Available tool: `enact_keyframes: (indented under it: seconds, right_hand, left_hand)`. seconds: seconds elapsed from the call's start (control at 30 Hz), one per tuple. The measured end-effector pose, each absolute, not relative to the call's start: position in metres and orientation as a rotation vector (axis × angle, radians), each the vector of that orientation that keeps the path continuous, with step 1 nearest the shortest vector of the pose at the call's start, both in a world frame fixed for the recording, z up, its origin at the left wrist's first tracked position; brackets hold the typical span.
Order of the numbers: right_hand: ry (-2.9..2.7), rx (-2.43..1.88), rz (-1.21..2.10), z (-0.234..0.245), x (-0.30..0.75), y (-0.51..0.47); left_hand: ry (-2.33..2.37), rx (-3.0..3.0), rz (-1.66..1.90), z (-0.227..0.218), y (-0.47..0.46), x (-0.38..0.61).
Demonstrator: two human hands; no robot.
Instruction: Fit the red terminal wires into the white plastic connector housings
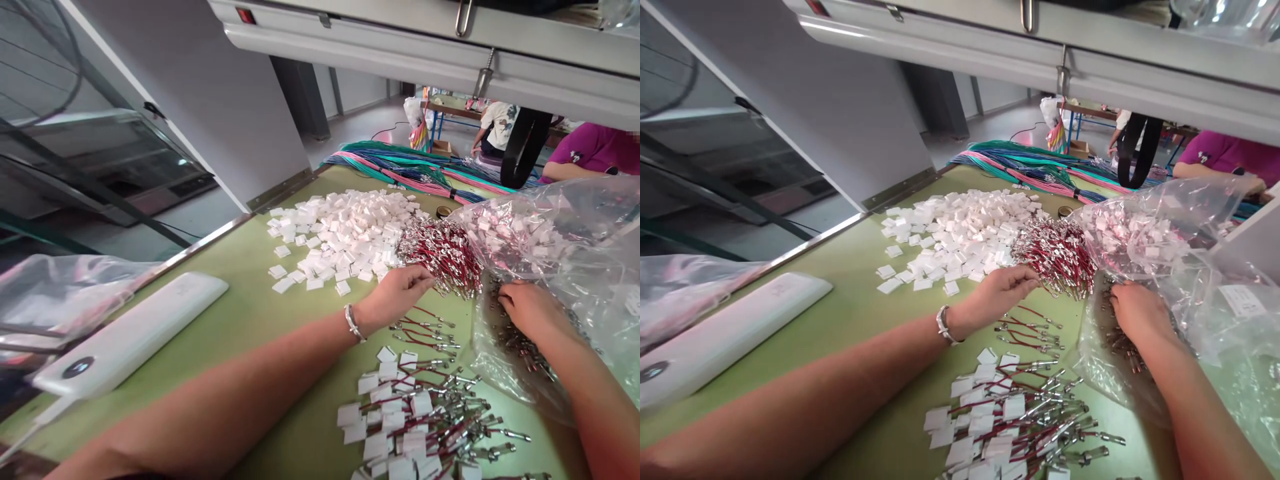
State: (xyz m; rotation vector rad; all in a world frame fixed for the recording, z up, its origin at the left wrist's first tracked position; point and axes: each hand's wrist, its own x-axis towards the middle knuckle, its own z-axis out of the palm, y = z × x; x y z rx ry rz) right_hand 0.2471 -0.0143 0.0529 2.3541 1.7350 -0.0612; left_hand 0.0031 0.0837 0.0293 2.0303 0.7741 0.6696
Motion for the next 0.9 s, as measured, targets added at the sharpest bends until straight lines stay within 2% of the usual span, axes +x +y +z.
enact_keyframes:
  seconds: [0.1,0.17,0.33,0.4,0.47,0.67,0.9]
  right_hand:
    - [1.869,2.515,-0.022,0.058,0.241,-0.020]
    - [2.057,2.711,-0.194,0.060,0.229,-0.025]
    - [2.264,2.983,-1.449,0.055,0.187,-0.032]
    - [2.266,2.947,-1.800,0.050,0.176,-0.030]
    - [2.273,2.875,-2.010,0.044,0.171,-0.028]
    - [2.151,2.915,-2.264,0.037,0.169,-0.027]
    - [2.216,2.810,-2.115,0.042,0.169,-0.029]
  left_hand:
    - [0.738,2.002,0.636,0.028,0.082,0.004]
    - [0.693,1.996,0.605,0.028,0.080,0.005]
    - [0.636,1.949,0.556,0.029,0.069,0.007]
    - [0.617,1.927,0.544,0.031,0.065,0.007]
    - [0.591,1.915,0.523,0.034,0.063,0.006]
    - [0.605,1.872,0.505,0.034,0.063,0.006]
    - [0.563,1.960,0.460,0.032,0.063,0.004]
